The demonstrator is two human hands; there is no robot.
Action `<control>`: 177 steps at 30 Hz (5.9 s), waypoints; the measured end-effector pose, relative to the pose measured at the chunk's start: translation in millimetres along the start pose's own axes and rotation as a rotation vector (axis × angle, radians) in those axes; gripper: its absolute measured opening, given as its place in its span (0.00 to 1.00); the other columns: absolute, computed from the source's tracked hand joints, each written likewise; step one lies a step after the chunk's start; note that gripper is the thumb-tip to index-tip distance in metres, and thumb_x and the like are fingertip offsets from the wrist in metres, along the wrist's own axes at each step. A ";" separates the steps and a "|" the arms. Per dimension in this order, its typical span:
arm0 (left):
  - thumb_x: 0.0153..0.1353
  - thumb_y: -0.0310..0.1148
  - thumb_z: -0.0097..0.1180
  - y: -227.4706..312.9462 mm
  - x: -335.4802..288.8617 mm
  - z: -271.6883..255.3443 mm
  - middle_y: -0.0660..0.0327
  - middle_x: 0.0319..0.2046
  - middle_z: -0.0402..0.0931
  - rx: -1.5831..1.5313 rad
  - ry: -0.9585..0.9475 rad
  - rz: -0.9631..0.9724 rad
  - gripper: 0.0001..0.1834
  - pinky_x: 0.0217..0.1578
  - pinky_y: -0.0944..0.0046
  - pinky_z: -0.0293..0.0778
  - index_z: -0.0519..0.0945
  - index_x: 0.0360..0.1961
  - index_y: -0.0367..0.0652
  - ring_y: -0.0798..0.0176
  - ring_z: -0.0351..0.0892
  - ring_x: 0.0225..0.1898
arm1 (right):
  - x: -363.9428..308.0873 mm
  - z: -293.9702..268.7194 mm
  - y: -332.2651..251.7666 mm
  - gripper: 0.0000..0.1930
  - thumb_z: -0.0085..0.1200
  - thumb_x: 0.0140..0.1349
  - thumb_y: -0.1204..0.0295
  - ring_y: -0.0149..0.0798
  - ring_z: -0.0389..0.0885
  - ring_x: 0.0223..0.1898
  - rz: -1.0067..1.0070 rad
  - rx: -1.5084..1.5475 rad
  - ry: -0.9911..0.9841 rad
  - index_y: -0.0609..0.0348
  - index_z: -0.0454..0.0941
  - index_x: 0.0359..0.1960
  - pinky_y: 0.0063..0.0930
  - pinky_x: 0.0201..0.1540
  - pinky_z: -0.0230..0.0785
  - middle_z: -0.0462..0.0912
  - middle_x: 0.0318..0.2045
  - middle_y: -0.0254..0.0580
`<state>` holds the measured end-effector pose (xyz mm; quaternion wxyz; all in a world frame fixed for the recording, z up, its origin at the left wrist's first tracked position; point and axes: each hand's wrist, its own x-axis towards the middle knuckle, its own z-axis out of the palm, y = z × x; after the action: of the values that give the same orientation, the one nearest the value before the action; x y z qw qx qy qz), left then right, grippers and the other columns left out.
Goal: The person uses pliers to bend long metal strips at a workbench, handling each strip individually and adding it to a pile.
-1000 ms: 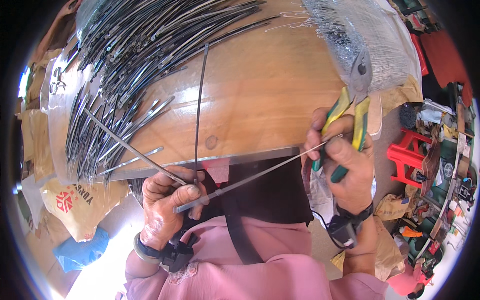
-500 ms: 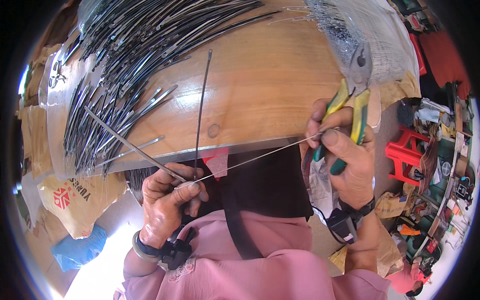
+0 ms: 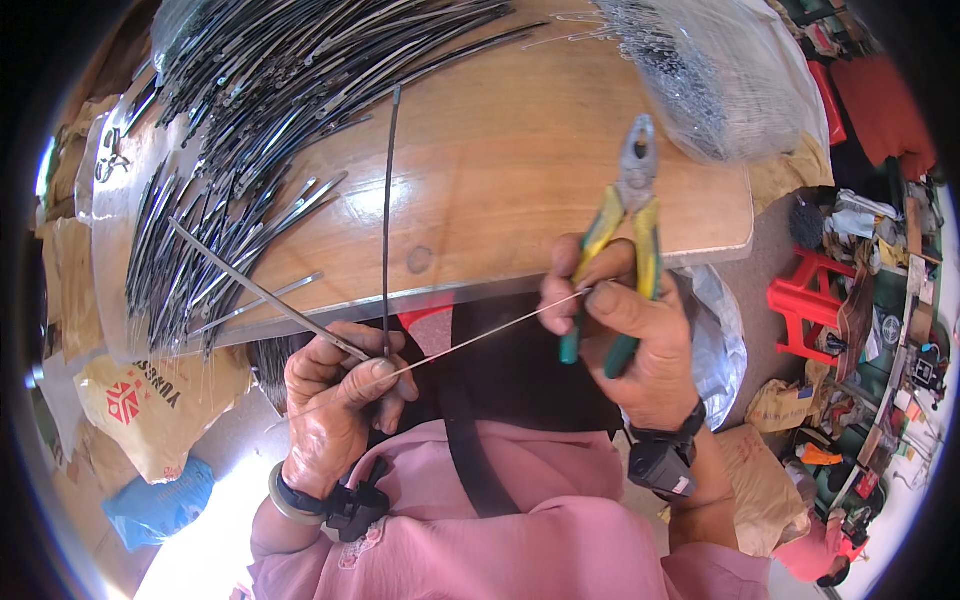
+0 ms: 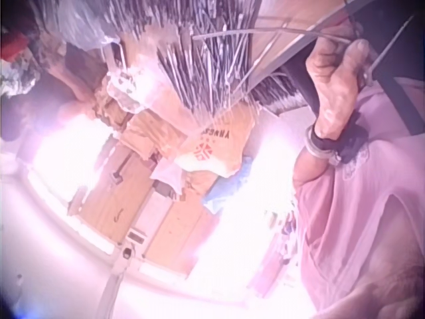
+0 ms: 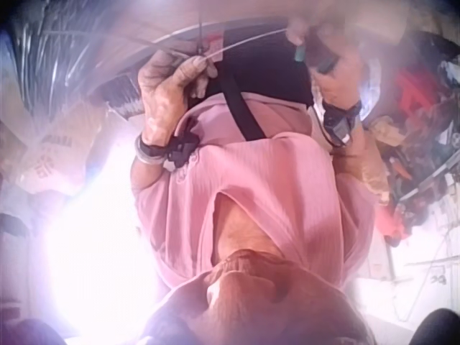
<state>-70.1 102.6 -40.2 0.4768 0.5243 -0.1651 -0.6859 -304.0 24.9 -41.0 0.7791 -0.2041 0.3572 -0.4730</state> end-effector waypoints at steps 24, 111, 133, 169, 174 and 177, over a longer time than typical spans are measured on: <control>0.57 0.17 0.59 15.4 -10.8 -11.7 0.52 0.23 0.80 0.299 -0.095 -0.110 0.06 0.22 0.72 0.74 0.78 0.36 0.28 0.67 0.78 0.21 | 10.5 3.3 -50.4 0.08 0.68 0.51 0.73 0.34 0.79 0.32 -0.555 -1.315 -0.323 0.62 0.83 0.30 0.25 0.34 0.71 0.79 0.36 0.45; 0.54 0.17 0.57 138.4 66.7 -42.3 0.55 0.30 0.76 1.397 0.293 0.973 0.08 0.35 0.64 0.71 0.81 0.37 0.32 0.58 0.77 0.32 | 109.1 70.3 -133.1 0.12 0.60 0.48 0.85 0.48 0.80 0.39 -1.305 -1.884 -0.244 0.72 0.77 0.36 0.26 0.42 0.71 0.77 0.43 0.52; 0.52 0.23 0.60 138.9 163.3 4.3 0.52 0.30 0.68 1.811 0.181 1.226 0.07 0.37 0.52 0.70 0.76 0.32 0.37 0.46 0.71 0.37 | 41.3 20.0 -79.2 0.11 0.62 0.58 0.69 0.35 0.74 0.39 -0.750 -1.387 -0.026 0.64 0.77 0.35 0.28 0.43 0.67 0.75 0.43 0.49; 0.58 0.18 0.62 18.3 4.3 3.6 0.63 0.23 0.79 0.191 0.025 0.136 0.07 0.22 0.77 0.68 0.80 0.38 0.32 0.77 0.74 0.21 | 14.3 3.8 -73.2 0.14 0.69 0.51 0.68 0.39 0.77 0.39 -0.649 -1.250 -0.125 0.67 0.81 0.30 0.30 0.42 0.68 0.78 0.38 0.51; 0.58 0.17 0.61 21.6 3.9 8.2 0.64 0.23 0.79 0.237 0.019 0.096 0.06 0.23 0.77 0.68 0.81 0.37 0.32 0.77 0.73 0.22 | 14.2 4.7 -75.4 0.12 0.69 0.50 0.71 0.40 0.79 0.37 -0.719 -1.335 -0.158 0.66 0.81 0.30 0.31 0.42 0.70 0.80 0.36 0.51; 0.57 0.16 0.60 22.5 4.7 12.5 0.64 0.24 0.78 0.295 -0.079 0.053 0.06 0.24 0.77 0.69 0.81 0.37 0.31 0.76 0.73 0.23 | 10.7 10.5 -70.9 0.11 0.65 0.46 0.77 0.43 0.81 0.36 -0.712 -1.515 -0.267 0.67 0.81 0.33 0.32 0.40 0.72 0.81 0.36 0.50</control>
<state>-70.2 84.2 -21.6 0.4057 0.5569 -0.2966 -0.6612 -334.9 -18.0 8.6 0.2719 -0.8255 0.3970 -0.2949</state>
